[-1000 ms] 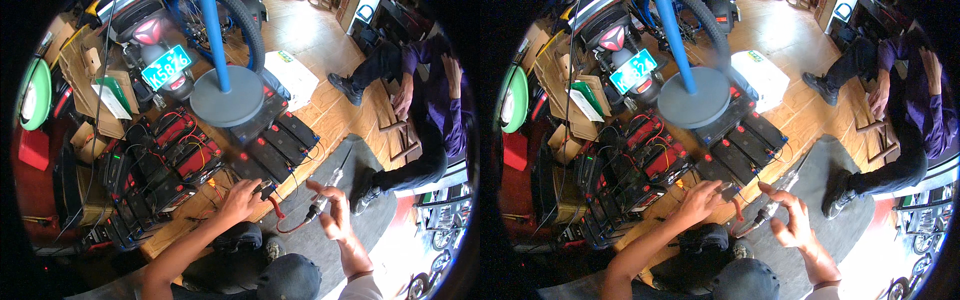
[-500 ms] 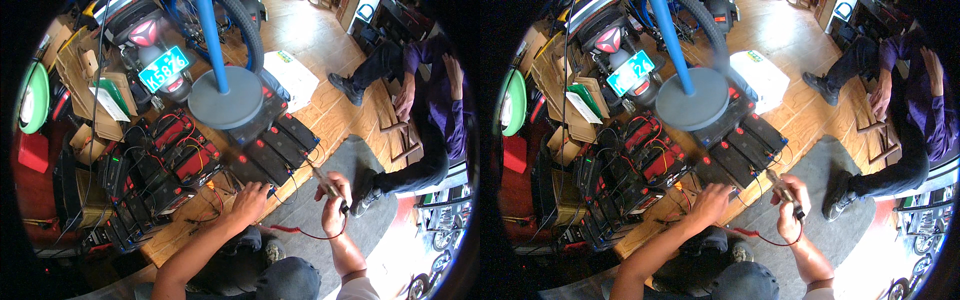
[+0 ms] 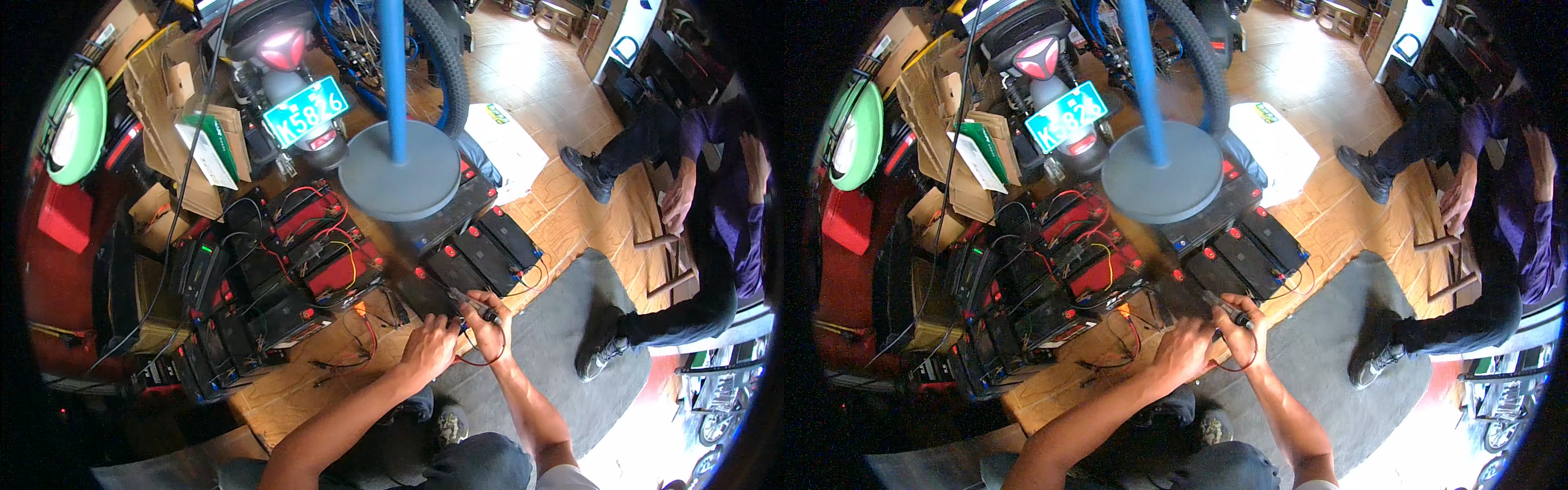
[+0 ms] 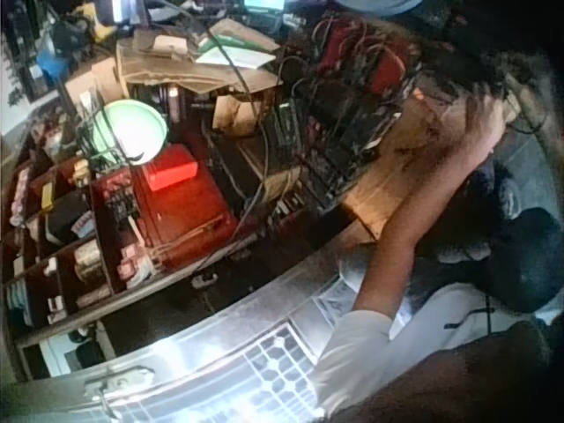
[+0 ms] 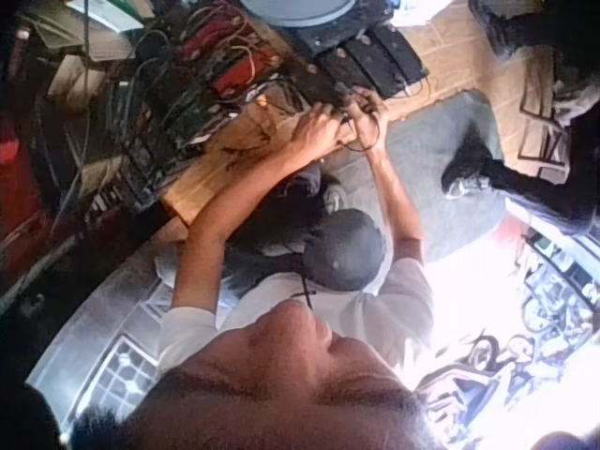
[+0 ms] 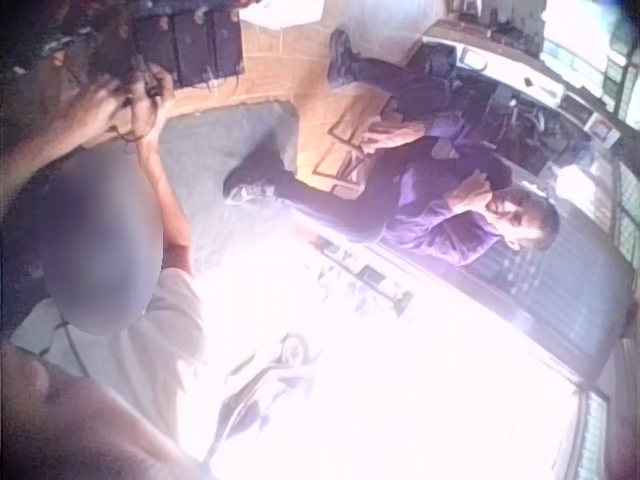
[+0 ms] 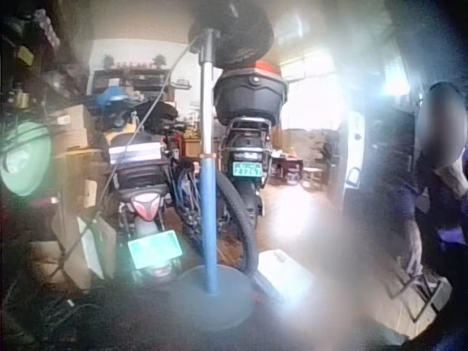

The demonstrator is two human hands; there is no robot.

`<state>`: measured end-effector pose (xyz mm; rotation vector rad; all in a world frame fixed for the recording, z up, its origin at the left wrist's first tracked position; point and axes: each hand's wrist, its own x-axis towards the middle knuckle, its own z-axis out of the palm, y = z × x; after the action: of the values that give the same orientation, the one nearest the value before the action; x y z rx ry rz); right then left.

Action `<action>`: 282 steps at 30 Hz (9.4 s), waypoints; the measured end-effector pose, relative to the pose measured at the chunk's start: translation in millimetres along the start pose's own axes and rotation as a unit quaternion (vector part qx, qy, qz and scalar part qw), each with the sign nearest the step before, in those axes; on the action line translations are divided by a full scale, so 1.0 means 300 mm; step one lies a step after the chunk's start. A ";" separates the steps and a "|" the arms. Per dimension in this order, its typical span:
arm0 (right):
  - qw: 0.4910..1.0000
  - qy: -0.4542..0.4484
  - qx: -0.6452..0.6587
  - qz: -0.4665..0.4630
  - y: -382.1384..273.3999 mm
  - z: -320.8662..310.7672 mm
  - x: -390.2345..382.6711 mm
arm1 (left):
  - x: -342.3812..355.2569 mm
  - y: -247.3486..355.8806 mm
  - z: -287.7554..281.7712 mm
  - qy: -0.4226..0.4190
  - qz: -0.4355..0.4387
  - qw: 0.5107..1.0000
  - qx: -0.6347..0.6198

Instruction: The person sits on the floor and connects wires to a row of batteries on a low table. They attach red and black leads to battery terminals, then use a small handheld tester to check connections, with green and red indicator lights visible.

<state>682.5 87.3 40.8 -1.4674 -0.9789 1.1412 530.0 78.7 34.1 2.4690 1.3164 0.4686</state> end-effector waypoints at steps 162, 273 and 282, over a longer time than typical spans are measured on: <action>0.973 0.120 -0.166 -0.102 0.080 0.053 0.124 | 0.024 0.004 -0.004 -0.041 -0.029 0.998 -0.040; 0.977 -0.009 -0.092 -0.193 -0.224 -0.102 -0.291 | -0.087 -0.002 -0.184 -0.200 -0.189 0.581 -0.766; 0.964 0.014 -0.126 -0.233 -0.165 -0.121 -0.367 | -0.145 0.030 -0.202 -0.162 -0.163 0.570 -0.789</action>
<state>691.5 -17.4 110.5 -1.3406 -1.4000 0.6698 488.2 44.2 86.1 0.6747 0.5192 0.6092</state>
